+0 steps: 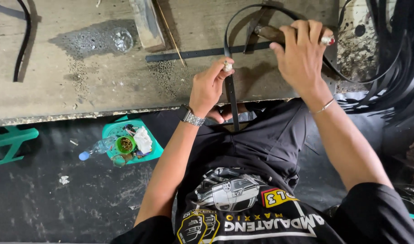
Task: Applying edge paint to leather straps and hammering them on a workbench to finish the edges.
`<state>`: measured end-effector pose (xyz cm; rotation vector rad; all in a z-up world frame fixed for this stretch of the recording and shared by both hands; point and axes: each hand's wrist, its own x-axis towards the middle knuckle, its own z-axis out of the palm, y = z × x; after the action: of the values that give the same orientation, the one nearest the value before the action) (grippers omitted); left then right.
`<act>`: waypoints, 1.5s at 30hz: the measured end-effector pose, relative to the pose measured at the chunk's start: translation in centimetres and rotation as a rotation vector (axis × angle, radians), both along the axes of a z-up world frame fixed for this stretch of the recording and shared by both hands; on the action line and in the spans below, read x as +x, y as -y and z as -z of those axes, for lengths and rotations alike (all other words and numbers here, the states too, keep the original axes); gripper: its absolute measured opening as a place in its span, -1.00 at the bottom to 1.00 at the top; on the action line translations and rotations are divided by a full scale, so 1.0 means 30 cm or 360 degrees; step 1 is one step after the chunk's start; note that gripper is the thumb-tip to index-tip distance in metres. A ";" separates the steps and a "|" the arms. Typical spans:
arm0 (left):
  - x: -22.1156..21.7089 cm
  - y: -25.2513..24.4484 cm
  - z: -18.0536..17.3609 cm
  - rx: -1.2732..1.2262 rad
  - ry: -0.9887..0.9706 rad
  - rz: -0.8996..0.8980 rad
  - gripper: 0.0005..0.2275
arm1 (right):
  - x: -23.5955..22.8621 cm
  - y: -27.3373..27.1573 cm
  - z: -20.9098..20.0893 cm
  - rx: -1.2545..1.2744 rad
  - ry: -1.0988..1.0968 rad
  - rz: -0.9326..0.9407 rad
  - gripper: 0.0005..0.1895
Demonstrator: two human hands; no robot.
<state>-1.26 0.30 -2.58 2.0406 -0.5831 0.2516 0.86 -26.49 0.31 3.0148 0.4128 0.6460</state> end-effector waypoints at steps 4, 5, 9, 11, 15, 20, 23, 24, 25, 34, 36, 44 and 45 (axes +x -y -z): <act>0.000 0.005 0.012 0.0057 0.0041 0.0019 -0.74 | 0.012 0.017 -0.030 -0.0621 0.0254 0.0013 -0.63; 0.003 0.006 0.013 0.0055 0.0048 0.0015 -0.74 | 0.016 0.014 -0.032 -0.0623 0.0263 0.0010 -0.63; 0.008 0.007 0.039 0.0079 0.0085 0.0000 -0.68 | 0.001 0.007 -0.096 0.0398 -0.0524 -0.0068 -0.58; 0.003 0.015 0.043 0.0092 0.0078 0.0005 -0.61 | -0.059 -0.007 -0.107 0.0735 -0.0808 -0.0109 -0.55; 0.012 0.032 0.042 -0.0212 0.0277 -0.0093 -0.83 | -0.208 -0.069 -0.134 0.1019 -0.0519 -0.0166 -0.54; 0.009 0.028 0.032 -0.0144 0.0336 -0.0093 -0.86 | -0.273 -0.112 -0.255 0.0673 -0.0572 -0.0046 -0.49; 0.011 0.030 0.018 -0.0158 0.0369 -0.0107 -0.92 | -0.282 -0.097 -0.269 0.0814 -0.0426 -0.0097 -0.58; 0.011 0.031 0.028 -0.0150 0.0325 -0.0090 -0.88 | -0.284 -0.093 -0.272 0.0819 -0.0467 -0.0092 -0.58; 0.010 0.032 0.038 -0.0143 0.0282 -0.0073 -0.83 | -0.288 -0.089 -0.274 0.0824 -0.0508 -0.0086 -0.58; 0.006 0.027 -0.007 -0.0193 0.0249 -0.0021 -0.77 | -0.180 -0.095 -0.211 0.0680 -0.0398 -0.0016 -0.61; 0.002 0.012 0.032 -0.0049 0.0168 0.0007 -0.67 | -0.128 -0.051 -0.151 0.0454 -0.0237 0.0009 -0.68; 0.001 0.004 0.012 0.0063 0.0036 0.0029 -0.74 | -0.012 -0.076 0.005 -0.0031 0.0137 0.0002 -0.62; 0.000 0.003 0.008 0.0003 -0.0009 0.0068 -0.72 | -0.023 -0.115 -0.012 0.0221 0.0001 -0.0290 -0.59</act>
<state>-1.26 0.20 -2.80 2.0278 -0.6230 0.2195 0.17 -23.05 0.66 3.1322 0.6760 0.7152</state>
